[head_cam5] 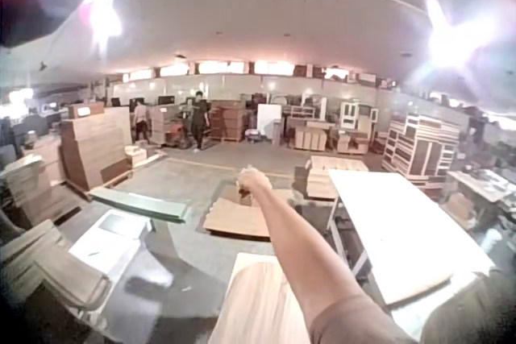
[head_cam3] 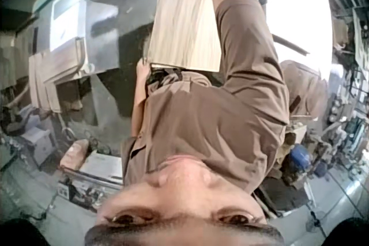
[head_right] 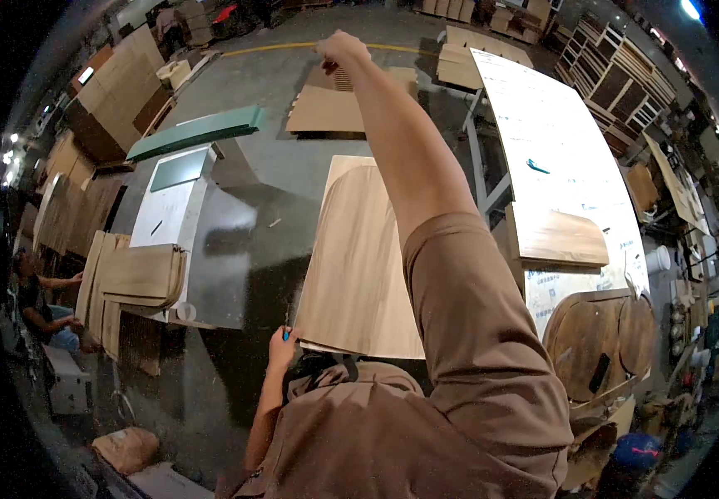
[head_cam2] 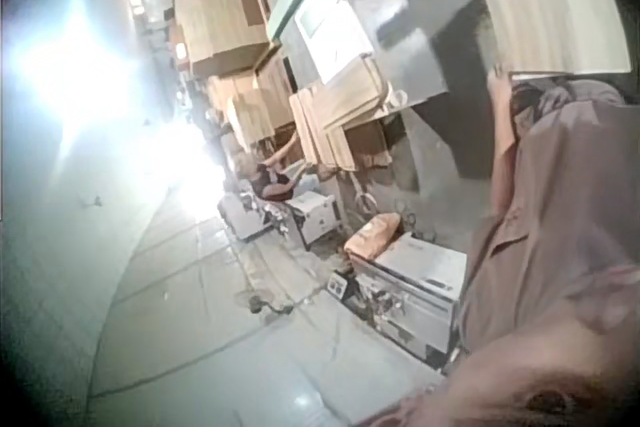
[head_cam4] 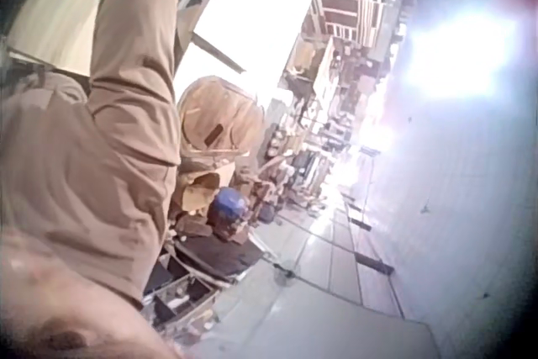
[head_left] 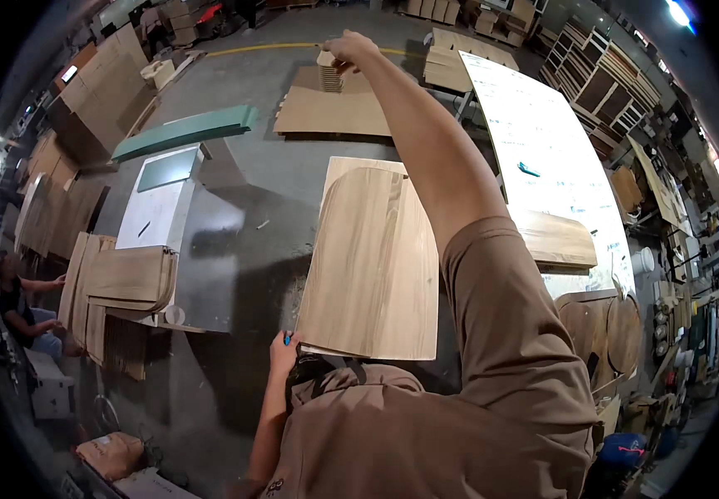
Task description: The person shaves the curved edges of wooden boards using a manual scraper, then wipes the boards with their hand.
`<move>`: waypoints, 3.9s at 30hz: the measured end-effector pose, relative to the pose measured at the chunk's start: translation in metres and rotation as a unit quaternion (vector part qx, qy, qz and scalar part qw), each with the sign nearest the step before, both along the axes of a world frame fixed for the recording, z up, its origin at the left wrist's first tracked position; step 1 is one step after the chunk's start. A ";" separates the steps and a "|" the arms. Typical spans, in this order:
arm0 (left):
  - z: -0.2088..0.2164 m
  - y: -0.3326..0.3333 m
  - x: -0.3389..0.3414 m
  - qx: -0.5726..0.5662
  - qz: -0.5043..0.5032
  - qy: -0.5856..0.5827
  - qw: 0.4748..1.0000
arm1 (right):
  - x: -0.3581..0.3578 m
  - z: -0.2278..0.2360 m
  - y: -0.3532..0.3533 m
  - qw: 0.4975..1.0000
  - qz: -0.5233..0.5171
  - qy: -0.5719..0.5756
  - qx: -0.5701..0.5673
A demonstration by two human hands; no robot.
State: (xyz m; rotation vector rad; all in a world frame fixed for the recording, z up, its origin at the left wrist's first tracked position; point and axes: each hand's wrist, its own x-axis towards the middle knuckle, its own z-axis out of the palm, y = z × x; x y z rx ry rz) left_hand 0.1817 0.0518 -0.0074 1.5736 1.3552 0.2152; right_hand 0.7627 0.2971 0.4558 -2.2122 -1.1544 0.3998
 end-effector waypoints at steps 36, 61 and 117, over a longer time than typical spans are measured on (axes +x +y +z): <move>-0.055 0.084 -0.057 0.010 0.046 -0.204 0.978 | 0.058 -0.050 -0.268 0.982 -0.039 -0.181 0.027; -0.031 -0.009 -0.046 0.040 -0.068 -0.074 0.994 | -0.276 -0.413 -0.429 0.984 0.028 -0.098 -0.146; 0.060 -0.072 -0.060 0.171 -0.192 0.143 0.956 | -0.290 -0.456 -0.316 0.973 -0.150 -0.156 -0.086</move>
